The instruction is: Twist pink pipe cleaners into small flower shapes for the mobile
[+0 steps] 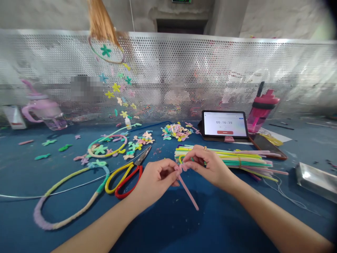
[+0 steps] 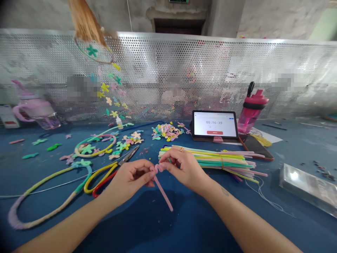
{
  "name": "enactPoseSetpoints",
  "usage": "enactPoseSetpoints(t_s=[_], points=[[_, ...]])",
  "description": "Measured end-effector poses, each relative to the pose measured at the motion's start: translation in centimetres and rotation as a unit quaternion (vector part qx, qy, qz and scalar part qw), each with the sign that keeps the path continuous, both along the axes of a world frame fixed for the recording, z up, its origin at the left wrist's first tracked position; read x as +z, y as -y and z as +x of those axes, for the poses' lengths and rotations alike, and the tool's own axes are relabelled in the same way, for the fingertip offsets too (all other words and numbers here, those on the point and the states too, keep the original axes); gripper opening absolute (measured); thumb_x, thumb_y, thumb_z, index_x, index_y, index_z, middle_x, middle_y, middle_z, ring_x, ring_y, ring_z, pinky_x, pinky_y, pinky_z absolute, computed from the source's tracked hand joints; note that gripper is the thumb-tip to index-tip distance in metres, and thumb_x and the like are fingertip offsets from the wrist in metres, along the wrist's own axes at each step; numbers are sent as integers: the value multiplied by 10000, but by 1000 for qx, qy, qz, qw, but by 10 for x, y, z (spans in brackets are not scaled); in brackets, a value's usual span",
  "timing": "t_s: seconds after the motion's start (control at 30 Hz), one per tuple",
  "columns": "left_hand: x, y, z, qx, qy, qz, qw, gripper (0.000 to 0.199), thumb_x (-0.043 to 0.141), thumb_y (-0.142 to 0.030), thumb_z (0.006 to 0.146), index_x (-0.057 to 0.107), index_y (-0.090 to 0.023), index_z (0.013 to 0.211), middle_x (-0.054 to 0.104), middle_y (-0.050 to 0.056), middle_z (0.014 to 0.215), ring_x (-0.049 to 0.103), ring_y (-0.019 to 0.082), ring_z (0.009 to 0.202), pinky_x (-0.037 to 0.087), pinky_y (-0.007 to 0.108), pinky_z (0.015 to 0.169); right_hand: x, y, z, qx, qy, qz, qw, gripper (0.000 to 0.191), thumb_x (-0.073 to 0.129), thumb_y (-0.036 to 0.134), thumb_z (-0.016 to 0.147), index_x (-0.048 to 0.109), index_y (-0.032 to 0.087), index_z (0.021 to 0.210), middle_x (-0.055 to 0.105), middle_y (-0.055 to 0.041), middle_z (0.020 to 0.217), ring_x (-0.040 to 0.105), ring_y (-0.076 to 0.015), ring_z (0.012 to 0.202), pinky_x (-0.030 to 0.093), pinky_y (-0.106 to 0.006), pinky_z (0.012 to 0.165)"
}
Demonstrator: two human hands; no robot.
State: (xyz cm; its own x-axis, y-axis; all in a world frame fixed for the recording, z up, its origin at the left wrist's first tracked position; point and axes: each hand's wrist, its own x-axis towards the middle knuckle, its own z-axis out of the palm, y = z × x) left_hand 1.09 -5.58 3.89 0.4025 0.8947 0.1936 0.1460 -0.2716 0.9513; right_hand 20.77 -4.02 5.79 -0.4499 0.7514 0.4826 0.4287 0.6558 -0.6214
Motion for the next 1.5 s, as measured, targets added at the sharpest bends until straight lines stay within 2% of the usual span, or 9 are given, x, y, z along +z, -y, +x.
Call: enactPoseSetpoints(t_s=[0.17,0.37,0.5,0.6,0.73,0.87,1.0,1.13,1.5], points=[[3,-3,-3,-13,-30,-5,999,167,573,-307,808,590,-141,821,628,13,691,645,130,599,540,242,606,2,-3,5,54,50,-34,997,116,514,200,869,628,198,892,642,-15,817,568,-137,696,420,-251,625],[6,-6,-4,-27,-62,-26,997,197,569,-330,808,586,-134,820,631,16,696,643,136,612,534,253,628,2,-5,8,57,139,33,988,126,532,111,845,635,182,859,651,-7,821,574,-139,796,411,-252,728],[11,-8,-7,-52,-77,-37,995,214,551,-326,817,584,-148,931,622,9,716,637,144,627,529,265,627,5,-1,5,52,154,21,986,91,544,164,853,634,171,845,638,-15,790,568,-131,741,414,-239,679],[18,-9,-11,-60,-138,34,988,272,551,-301,819,593,-198,1068,644,16,814,631,148,689,500,247,634,5,2,3,51,166,9,985,90,549,198,853,633,172,841,622,-15,767,552,-130,690,410,-239,639],[29,-8,-16,-50,-243,189,950,177,555,-250,826,697,-214,925,667,16,814,596,131,700,431,216,622,4,3,1,48,151,32,987,83,562,137,826,636,173,832,608,-19,800,550,-135,746,411,-243,678],[33,-6,-17,-43,-260,229,937,156,566,-210,816,716,-215,861,661,7,744,591,124,683,415,206,602,4,5,0,40,133,-1,990,87,564,153,822,648,174,821,619,-17,770,565,-133,706,421,-243,649],[30,-5,-16,-40,-214,110,970,160,559,-242,813,699,-165,825,655,20,674,615,121,581,465,201,542,0,5,-2,34,78,-75,994,89,566,202,822,649,172,811,644,-19,755,580,-129,649,429,-232,587],[26,-7,-15,-34,-110,-25,993,177,599,-285,784,674,-131,831,658,25,628,646,143,592,541,243,592,-3,4,-5,34,-6,-131,991,103,562,226,824,636,164,788,653,-27,741,591,-135,668,448,-235,603],[16,-4,-8,5,19,-65,998,184,643,-310,775,669,-134,820,691,26,648,660,126,607,547,205,588,-3,9,-12,-8,-158,-190,969,138,628,275,773,619,142,737,612,-11,664,553,-101,565,467,-226,551]])
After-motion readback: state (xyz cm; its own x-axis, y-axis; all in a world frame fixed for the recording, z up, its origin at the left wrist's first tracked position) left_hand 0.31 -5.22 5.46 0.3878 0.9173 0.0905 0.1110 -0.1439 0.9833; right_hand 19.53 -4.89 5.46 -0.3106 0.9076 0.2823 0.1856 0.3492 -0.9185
